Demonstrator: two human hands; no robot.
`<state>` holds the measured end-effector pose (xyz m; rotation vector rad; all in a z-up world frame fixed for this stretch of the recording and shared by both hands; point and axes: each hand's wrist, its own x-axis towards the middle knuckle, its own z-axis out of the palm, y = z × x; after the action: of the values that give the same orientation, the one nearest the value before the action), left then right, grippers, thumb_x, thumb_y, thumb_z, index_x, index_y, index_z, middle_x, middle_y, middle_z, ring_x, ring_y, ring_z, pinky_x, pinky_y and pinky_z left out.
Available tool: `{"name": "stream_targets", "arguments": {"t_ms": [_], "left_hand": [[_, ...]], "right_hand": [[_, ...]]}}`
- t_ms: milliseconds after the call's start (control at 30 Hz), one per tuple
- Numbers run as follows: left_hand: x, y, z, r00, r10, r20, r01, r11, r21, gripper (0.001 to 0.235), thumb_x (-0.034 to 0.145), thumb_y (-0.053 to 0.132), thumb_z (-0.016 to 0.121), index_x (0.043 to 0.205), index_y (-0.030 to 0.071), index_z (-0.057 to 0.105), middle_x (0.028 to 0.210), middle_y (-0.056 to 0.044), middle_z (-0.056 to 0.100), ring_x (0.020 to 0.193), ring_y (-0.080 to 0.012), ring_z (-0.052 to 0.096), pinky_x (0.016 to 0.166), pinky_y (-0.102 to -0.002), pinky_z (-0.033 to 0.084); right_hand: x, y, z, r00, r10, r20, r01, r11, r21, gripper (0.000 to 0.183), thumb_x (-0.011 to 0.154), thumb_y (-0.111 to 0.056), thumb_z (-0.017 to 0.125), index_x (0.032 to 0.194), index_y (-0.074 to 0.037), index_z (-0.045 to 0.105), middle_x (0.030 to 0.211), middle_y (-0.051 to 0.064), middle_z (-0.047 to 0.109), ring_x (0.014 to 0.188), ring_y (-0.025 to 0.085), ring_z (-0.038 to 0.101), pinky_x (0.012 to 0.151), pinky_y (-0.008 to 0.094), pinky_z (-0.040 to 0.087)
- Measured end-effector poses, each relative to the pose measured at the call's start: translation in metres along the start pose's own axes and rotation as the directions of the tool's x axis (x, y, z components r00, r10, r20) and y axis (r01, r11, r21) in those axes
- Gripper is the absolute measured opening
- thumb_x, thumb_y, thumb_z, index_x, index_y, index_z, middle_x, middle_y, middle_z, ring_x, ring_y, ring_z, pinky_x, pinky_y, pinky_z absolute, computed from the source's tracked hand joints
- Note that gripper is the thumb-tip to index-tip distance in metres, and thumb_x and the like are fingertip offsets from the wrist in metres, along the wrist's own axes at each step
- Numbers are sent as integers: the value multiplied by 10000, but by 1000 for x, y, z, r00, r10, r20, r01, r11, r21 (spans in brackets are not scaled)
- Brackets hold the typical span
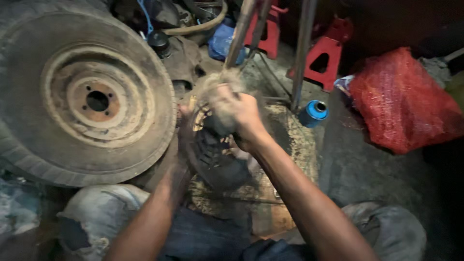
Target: The person scrubs a circular metal mechanical part with a wire brush and then wipes it with a cloth. The person rotates the part to clean different areas.
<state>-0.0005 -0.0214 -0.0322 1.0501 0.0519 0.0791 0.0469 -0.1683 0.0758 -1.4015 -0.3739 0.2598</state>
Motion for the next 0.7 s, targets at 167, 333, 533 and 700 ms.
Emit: {"name": "stream_targets", "arguments": {"t_ms": [167,333,533,700], "left_hand": [[8,-30,-41,999,-34,-24,15,836,-548,600,1038,416,571,1452,-19,556,1330,-252,596,1109,-301,620,947,-446,548],[19,-80,-50,994,-79,71,106,698,-708,531,1054,380,545,1427,2,550,1331,-196,595,1121,-273,627,958,-418,556],[5,-146,-57,914,-288,284,405,655,-638,449,1073,338,514,1397,27,543,1333,-130,595,1137,-240,634,971,-384,566],[10,-100,-35,711,-561,424,683,696,-223,327,1038,265,573,1150,-27,668,977,-173,726,776,-242,726,704,-390,640]], "right_hand": [[0,-26,-2,988,-34,-148,2,978,-208,397,856,-205,761,1159,-137,513,933,22,700,634,99,710,504,244,563],[-9,13,-29,946,-97,-309,53,988,-148,278,1038,-211,767,1086,43,666,964,185,688,733,171,626,636,317,494],[-77,80,24,954,-262,-148,111,763,-637,386,839,-195,797,1133,-4,634,946,181,719,865,322,706,741,395,547],[-94,93,-33,973,79,-218,-172,877,-448,140,863,-145,757,928,-46,684,855,83,739,800,153,672,723,334,562]]}}
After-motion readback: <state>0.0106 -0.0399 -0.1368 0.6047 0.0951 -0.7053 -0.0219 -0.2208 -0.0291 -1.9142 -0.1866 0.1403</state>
